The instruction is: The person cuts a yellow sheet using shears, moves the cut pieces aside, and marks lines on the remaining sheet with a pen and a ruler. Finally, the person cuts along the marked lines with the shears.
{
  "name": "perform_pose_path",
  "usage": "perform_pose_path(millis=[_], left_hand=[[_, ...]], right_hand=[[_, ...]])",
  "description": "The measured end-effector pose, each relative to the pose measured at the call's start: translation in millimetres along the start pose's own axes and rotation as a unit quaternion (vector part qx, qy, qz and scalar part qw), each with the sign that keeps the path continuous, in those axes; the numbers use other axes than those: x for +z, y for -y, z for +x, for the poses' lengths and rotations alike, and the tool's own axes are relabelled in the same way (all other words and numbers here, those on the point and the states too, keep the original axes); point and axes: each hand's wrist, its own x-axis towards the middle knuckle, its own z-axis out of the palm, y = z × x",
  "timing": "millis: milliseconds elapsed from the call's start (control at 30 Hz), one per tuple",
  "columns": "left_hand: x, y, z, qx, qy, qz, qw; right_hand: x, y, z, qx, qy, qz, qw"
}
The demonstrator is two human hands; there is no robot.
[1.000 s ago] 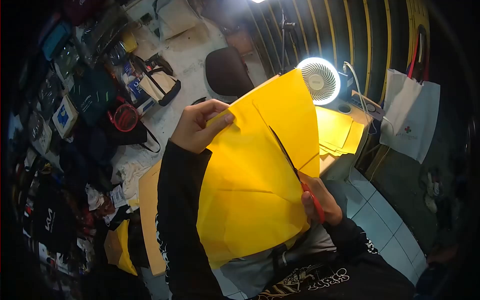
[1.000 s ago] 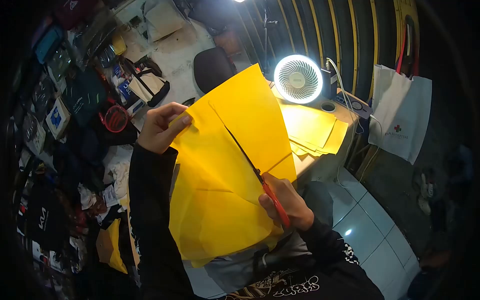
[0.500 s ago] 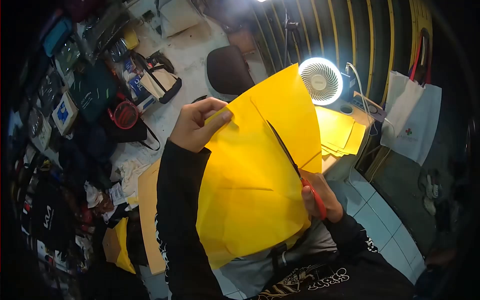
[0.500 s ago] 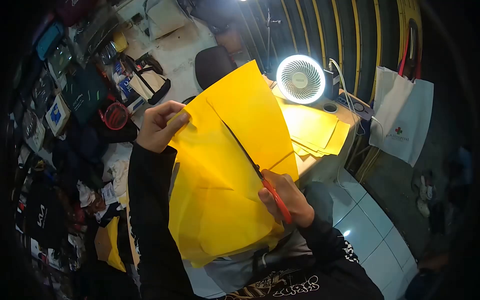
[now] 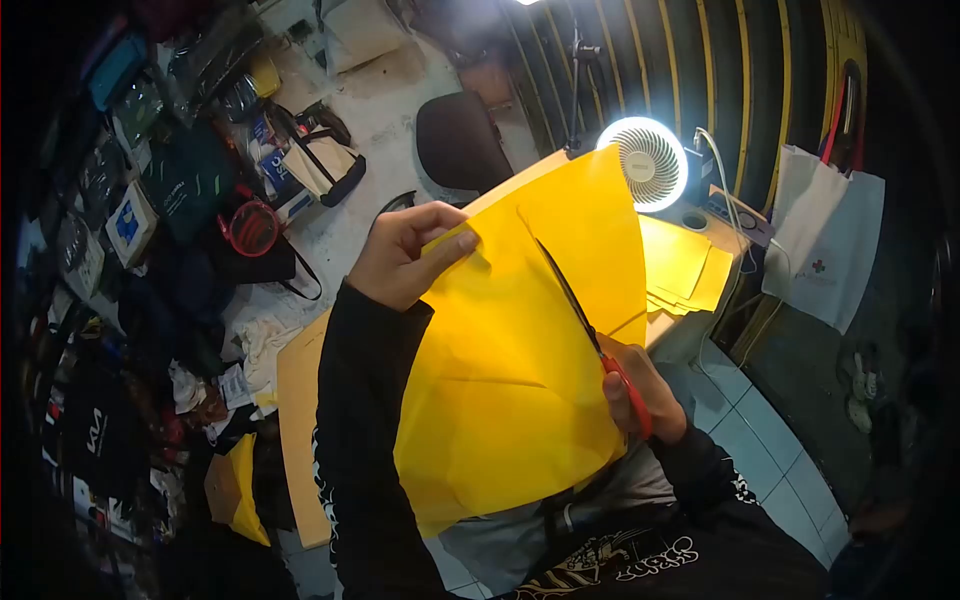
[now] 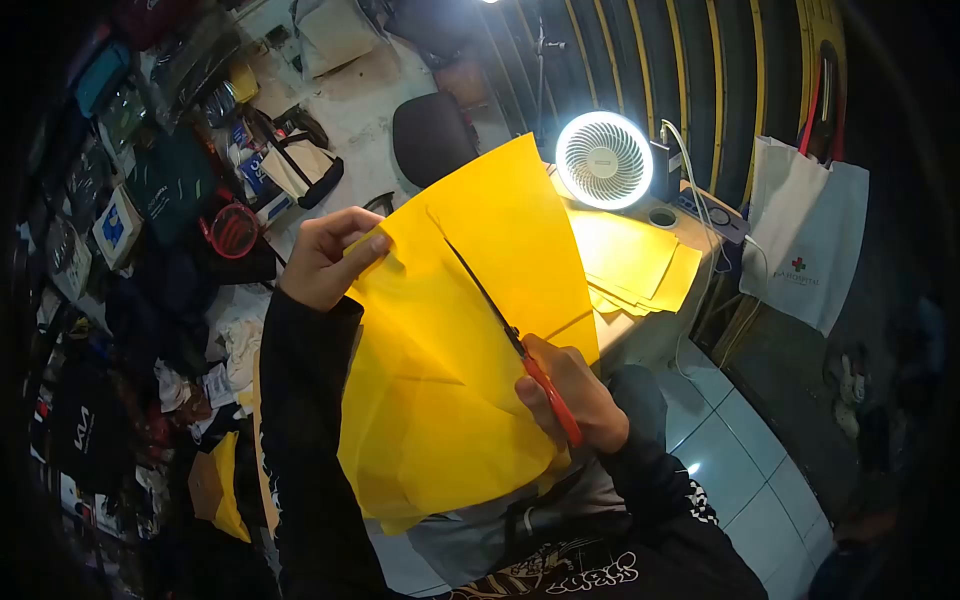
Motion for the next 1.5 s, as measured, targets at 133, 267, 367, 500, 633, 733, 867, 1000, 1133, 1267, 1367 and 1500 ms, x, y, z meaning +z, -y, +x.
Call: perform_pose_path(millis=[133, 267, 367, 500, 633, 733, 867, 1000, 1133, 1267, 1367, 1500], left_hand=[[-0.4, 3.0, 0.5, 0.001, -0.001, 0.001, 1.0], [0.8, 3.3, 2.1, 0.003, 0.003, -0.001, 1.0], [1.6, 4.8, 3.0, 0.006, 0.003, -0.003, 1.0], [1.1, 5.9, 3.4, 0.006, 0.009, -0.005, 1.0], [2.4, 3.3, 2.3, -0.004, 0.009, -0.003, 1.0], [2.4, 4.2, 2.0, -0.001, 0.021, -0.008, 1.0], [4.2, -0.1, 0.9, -0.011, 0.019, -0.017, 1.0], [2.6, 5.7, 0.6, 0.002, 0.006, 0.0, 1.0], [5.1, 2.3, 0.3, -0.004, 0.011, -0.009, 1.0], [5.4, 2.0, 0.1, -0.01, 0.014, -0.002, 1.0], [7.3, -0.4, -0.9, 0.001, 0.034, -0.007, 0.999], [6.7, -1.0, -2.4, -0.013, 0.035, 0.007, 0.999]], right_hand=[[-0.3, 9.9, -0.5, 0.001, -0.02, -0.003, 1.0], [1.0, 3.4, -0.7, 0.012, -0.01, 0.008, 1.0], [2.0, 1.8, -2.4, 0.017, -0.017, 0.007, 1.0], [1.6, 0.1, -2.4, 0.01, -0.021, -0.005, 1.0], [0.9, -3.0, -2.2, 0.014, -0.007, -0.005, 1.0], [1.1, -0.4, 2.7, -0.004, -0.014, 0.011, 1.0], [1.0, 9.3, 4.6, -0.004, -0.04, 0.007, 0.999], [3.1, 14.6, 4.5, -0.007, -0.056, 0.01, 0.998], [0.4, 16.5, 2.5, 0.006, -0.043, -0.001, 0.999], [-1.2, 8.3, 3.7, 0.005, -0.021, 0.0, 1.0], [2.9, 12.2, 4.2, -0.027, -0.064, 0.005, 0.998], [3.2, 13.0, 8.5, -0.03, -0.058, 0.022, 0.998]])
